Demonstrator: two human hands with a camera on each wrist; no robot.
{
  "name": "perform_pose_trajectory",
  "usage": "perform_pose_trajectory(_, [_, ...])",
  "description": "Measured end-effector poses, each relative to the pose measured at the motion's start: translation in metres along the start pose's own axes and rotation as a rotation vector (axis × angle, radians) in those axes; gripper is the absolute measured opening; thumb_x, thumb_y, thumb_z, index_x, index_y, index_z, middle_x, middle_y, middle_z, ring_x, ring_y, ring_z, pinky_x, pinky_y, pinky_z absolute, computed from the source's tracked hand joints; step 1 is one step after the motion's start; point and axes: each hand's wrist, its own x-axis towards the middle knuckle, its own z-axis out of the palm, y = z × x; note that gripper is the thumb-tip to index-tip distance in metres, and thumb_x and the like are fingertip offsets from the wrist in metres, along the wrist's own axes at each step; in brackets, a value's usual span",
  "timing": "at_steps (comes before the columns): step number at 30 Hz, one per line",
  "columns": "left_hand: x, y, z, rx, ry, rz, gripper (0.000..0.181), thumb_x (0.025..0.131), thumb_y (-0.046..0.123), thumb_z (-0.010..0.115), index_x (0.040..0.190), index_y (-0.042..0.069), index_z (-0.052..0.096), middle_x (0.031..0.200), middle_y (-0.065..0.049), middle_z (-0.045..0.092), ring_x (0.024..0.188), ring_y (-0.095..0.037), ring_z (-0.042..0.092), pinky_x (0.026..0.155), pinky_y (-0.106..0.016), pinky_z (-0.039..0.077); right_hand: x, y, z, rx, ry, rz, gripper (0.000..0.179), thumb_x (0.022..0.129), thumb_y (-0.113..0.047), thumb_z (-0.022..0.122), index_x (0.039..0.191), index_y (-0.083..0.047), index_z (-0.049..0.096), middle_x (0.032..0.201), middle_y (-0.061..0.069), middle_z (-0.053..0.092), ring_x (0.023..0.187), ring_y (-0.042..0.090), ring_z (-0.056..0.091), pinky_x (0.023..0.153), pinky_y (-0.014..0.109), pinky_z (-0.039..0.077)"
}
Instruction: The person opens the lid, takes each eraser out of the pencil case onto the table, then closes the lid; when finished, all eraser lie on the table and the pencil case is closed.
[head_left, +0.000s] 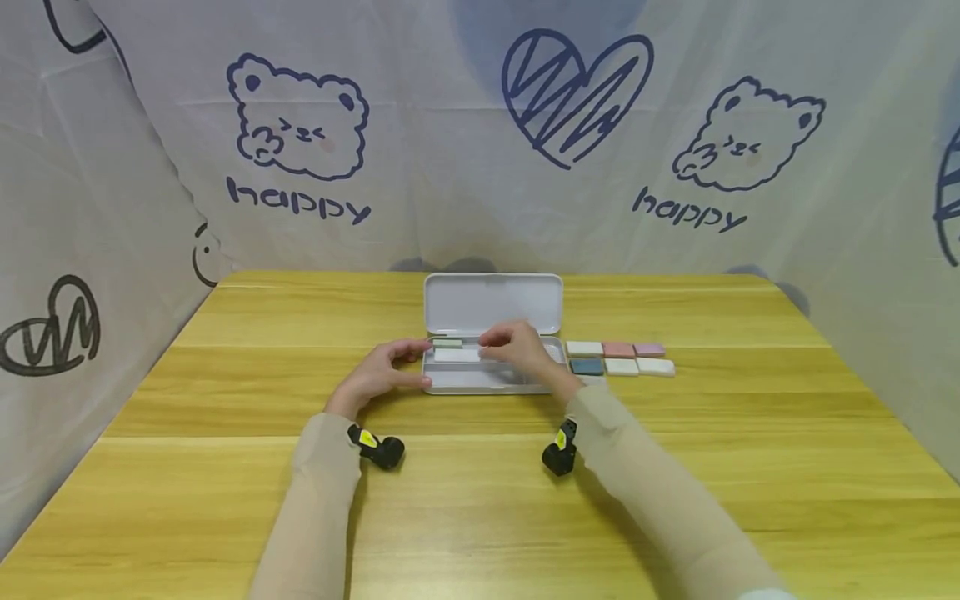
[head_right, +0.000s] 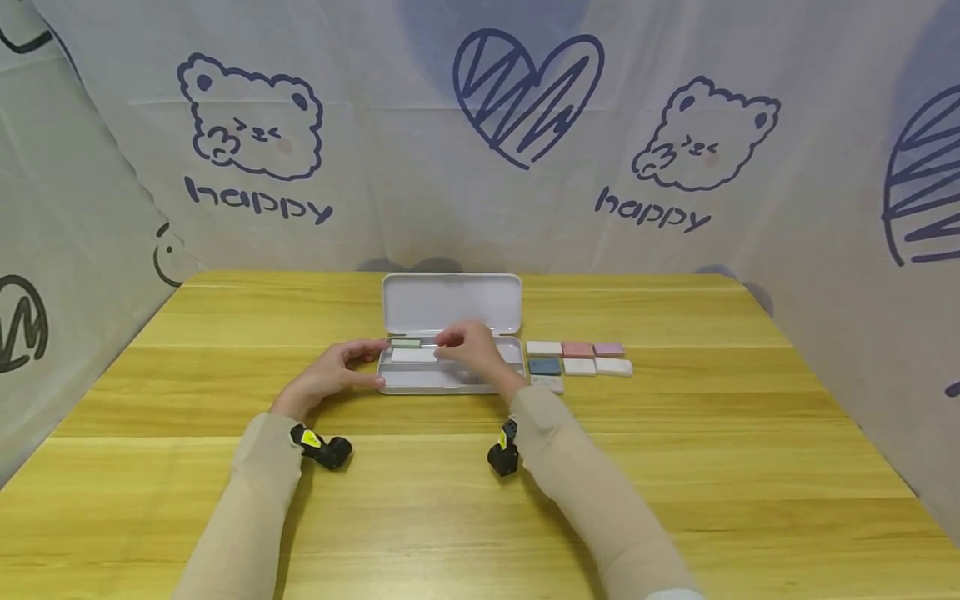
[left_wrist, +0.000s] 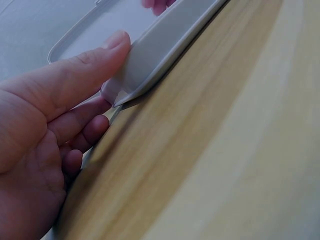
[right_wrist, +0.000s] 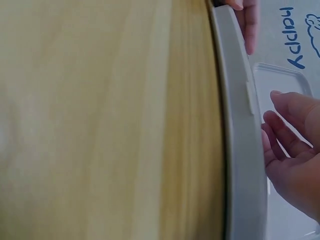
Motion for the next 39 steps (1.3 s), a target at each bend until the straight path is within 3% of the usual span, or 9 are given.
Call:
perform_pose_trajectory(8, [0.001, 0.003, 0.001, -0.003, -0.006, -0.004, 0.061, 0.071, 0.008, 0.075, 0.125, -0.001, 0.049, 0.121, -0.016, 0.049, 0.109, -0.028, 0.041, 0.095, -0.039, 0.03, -0.005, -0.009, 0.007, -0.051, -0.005, 0.078, 0.024, 0.077, 0.0, 0.067, 0.101, 0.005, 0.065, 0.098, 0.014, 0.063, 0.087, 0.021, 0.058, 0.076, 0.026, 0.046])
perform_pose_trajectory(16, [0.001, 0.004, -0.002, 0.004, -0.002, 0.0, 0.06, 0.071, 0.007, 0.074, 0.125, -0.001, 0.049, 0.119, -0.016, 0.049, 0.107, -0.028, 0.041, 0.094, -0.039, 0.03, -0.004, -0.009, 0.007, -0.101, -0.032, 0.044, 0.026, 0.078, -0.001, 0.066, 0.103, 0.004, 0.064, 0.1, 0.014, 0.063, 0.088, 0.021, 0.057, 0.076, 0.026, 0.046])
perform_pose_trajectory(30, [0.0, 0.001, -0.001, 0.003, -0.004, 0.006, 0.06, 0.071, 0.008, 0.074, 0.125, -0.001, 0.049, 0.119, -0.016, 0.049, 0.107, -0.028, 0.041, 0.095, -0.039, 0.03, -0.005, -0.009, 0.008, -0.088, -0.051, 0.067, 0.02, 0.079, -0.002, 0.065, 0.098, 0.002, 0.066, 0.096, 0.011, 0.064, 0.085, 0.018, 0.056, 0.076, 0.026, 0.045])
perform_pose_trajectory(39, [0.0, 0.0, -0.001, 0.004, -0.008, 0.011, 0.059, 0.072, 0.006, 0.073, 0.125, -0.003, 0.048, 0.121, -0.018, 0.049, 0.109, -0.029, 0.04, 0.096, -0.04, 0.029, -0.003, -0.007, 0.009, -0.022, -0.049, 0.072, 0.018, 0.08, -0.001, 0.064, 0.098, 0.003, 0.066, 0.097, 0.013, 0.064, 0.088, 0.02, 0.056, 0.077, 0.026, 0.045])
